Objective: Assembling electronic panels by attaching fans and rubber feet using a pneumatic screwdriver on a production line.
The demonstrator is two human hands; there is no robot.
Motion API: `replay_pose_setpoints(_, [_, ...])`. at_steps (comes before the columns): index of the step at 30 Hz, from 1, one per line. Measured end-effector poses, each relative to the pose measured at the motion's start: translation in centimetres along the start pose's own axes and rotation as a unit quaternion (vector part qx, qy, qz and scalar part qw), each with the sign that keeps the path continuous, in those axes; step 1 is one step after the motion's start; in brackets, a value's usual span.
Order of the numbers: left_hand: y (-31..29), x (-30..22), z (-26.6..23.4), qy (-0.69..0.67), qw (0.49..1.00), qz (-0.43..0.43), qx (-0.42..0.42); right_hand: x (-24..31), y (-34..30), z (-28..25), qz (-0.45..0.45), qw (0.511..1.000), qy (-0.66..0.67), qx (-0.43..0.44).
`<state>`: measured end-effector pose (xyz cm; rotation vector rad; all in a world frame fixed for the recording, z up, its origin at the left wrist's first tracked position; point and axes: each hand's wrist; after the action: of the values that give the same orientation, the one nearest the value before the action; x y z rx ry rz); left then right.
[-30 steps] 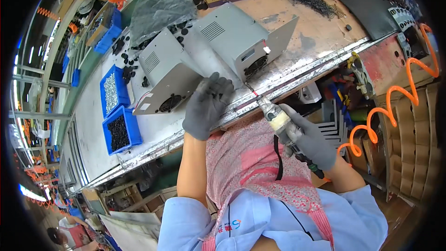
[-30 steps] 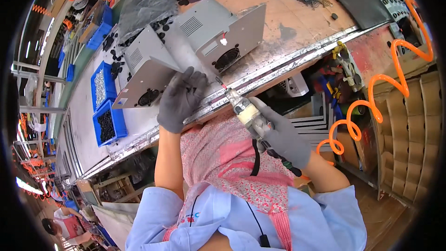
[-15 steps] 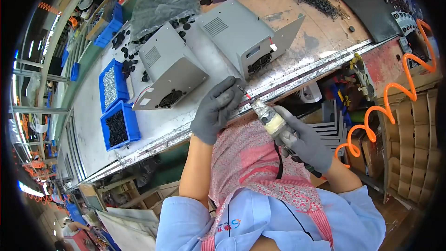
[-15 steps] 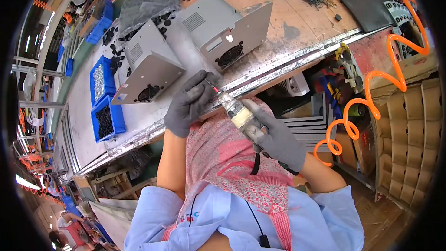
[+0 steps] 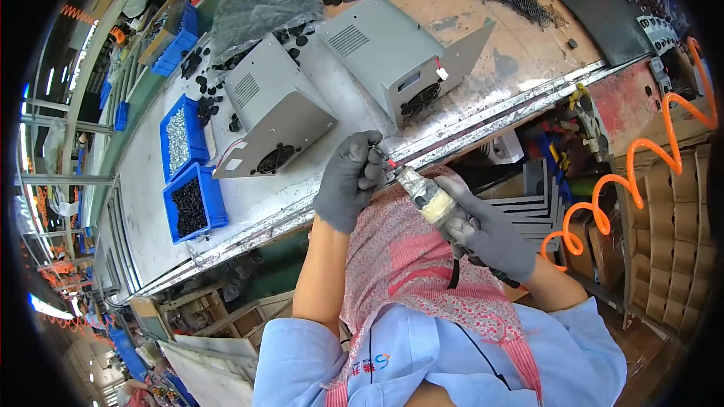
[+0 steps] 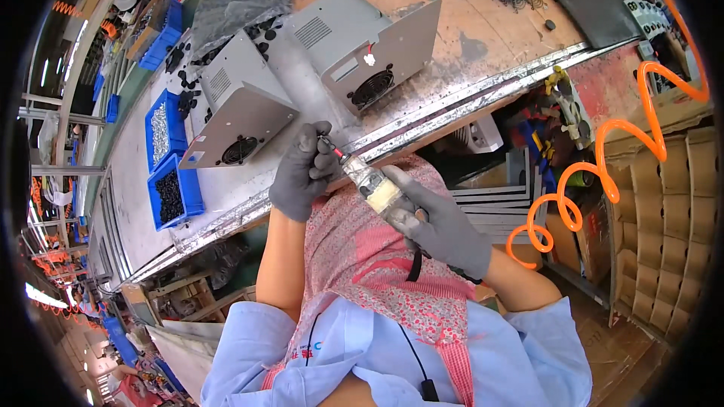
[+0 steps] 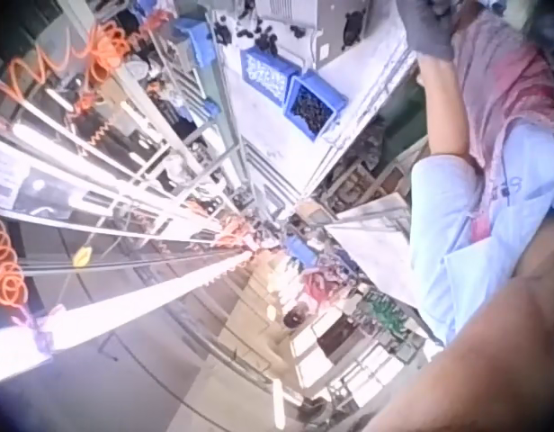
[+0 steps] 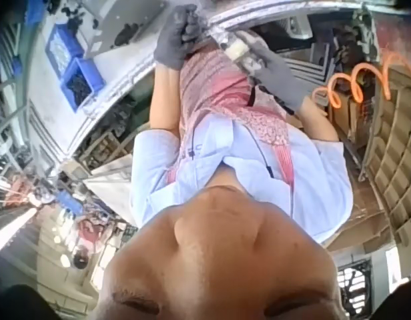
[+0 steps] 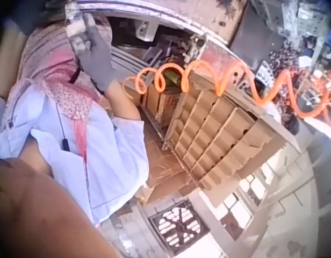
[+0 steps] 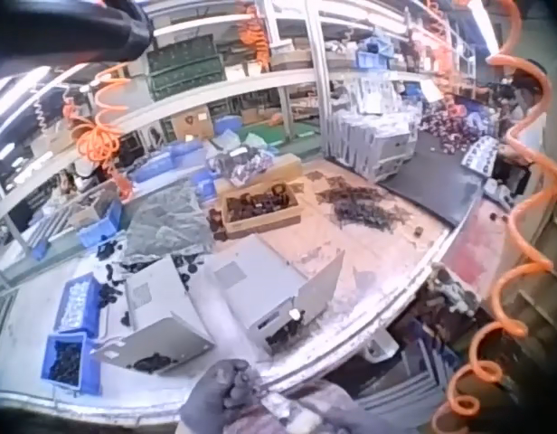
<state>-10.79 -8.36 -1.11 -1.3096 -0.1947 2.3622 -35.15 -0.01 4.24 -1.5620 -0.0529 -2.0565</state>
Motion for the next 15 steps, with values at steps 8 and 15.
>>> replay_pose_setpoints(8, [-0.3, -1.3, 1.6, 0.095, 0.994, -0.027, -0.045, 0.4, 0.1, 0.1, 0.017, 1.0, 0.002, -0.011])
replay_pose_setpoints(15, [0.2, -0.8, 2.0, 0.095, 0.994, -0.022, -0.051, 0.1, 0.2, -0.1, 0.014, 1.0, 0.008, -0.011])
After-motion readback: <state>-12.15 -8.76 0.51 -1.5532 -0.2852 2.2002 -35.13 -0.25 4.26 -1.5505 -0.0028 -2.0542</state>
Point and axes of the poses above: each hand's wrist, its own y-axis towards the middle knuckle, its own z-axis out of the palm, x = y × z, and after that the axes turned 13 degrees about y, right-handed
